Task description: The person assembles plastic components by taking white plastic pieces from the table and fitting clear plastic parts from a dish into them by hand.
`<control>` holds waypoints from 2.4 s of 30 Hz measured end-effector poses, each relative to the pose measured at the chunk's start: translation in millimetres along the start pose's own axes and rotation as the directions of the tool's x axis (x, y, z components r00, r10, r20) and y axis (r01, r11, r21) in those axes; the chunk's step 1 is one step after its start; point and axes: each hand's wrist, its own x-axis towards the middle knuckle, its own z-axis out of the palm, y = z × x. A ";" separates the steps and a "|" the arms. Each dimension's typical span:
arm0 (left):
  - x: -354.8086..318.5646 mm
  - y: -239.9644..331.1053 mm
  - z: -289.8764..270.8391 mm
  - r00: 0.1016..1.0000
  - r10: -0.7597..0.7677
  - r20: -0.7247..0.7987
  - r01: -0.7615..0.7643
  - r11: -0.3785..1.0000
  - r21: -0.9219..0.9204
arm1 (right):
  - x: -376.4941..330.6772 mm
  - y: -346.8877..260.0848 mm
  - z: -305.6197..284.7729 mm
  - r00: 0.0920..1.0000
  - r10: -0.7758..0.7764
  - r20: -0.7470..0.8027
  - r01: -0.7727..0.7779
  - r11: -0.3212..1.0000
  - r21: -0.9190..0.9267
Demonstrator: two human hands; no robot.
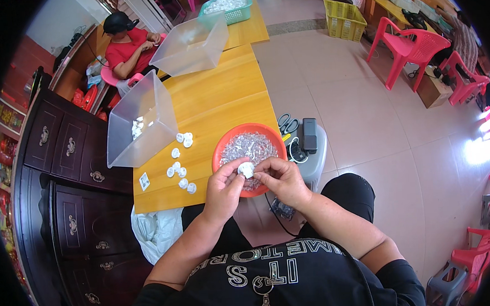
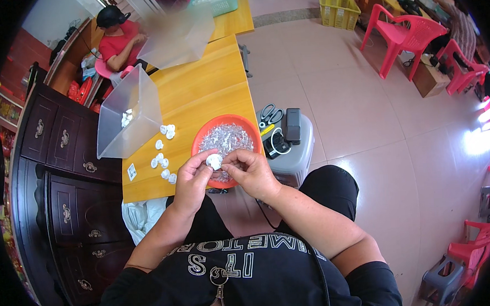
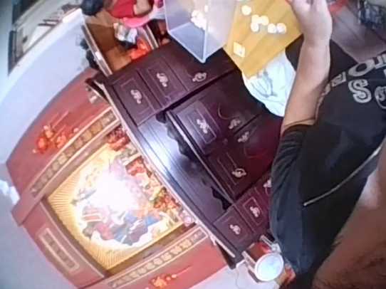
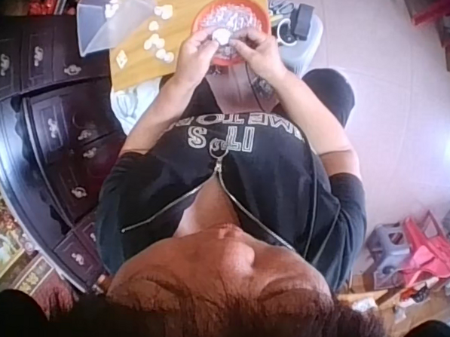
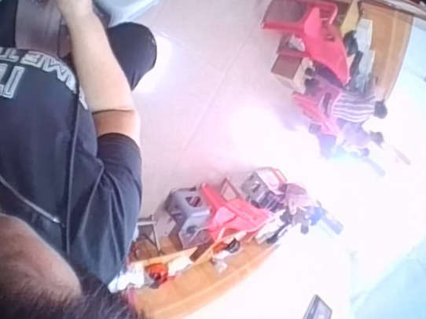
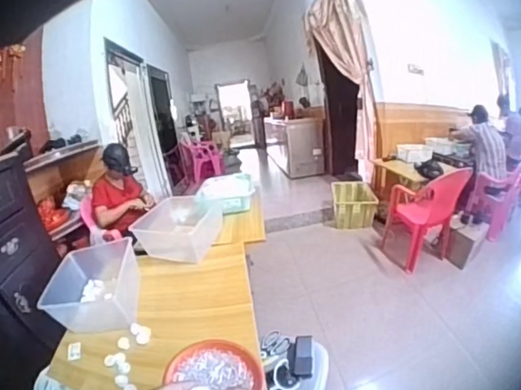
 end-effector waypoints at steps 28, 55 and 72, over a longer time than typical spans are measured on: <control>-0.3 5.8 1.5 0.934 0.354 0.038 -0.309 0.753 0.581 | -1.9 -6.6 1.8 0.984 -0.169 -0.048 0.151 0.954 -0.260; -2.4 6.4 2.9 0.849 0.495 0.186 -0.451 0.494 0.743 | -2.8 -12.4 0.7 0.981 -0.188 -0.046 0.160 0.924 -0.347; -0.6 -1.2 -4.1 0.922 0.386 -0.040 -0.310 0.794 0.522 | -6.9 -13.8 2.4 0.970 -0.243 0.008 0.228 0.896 -0.381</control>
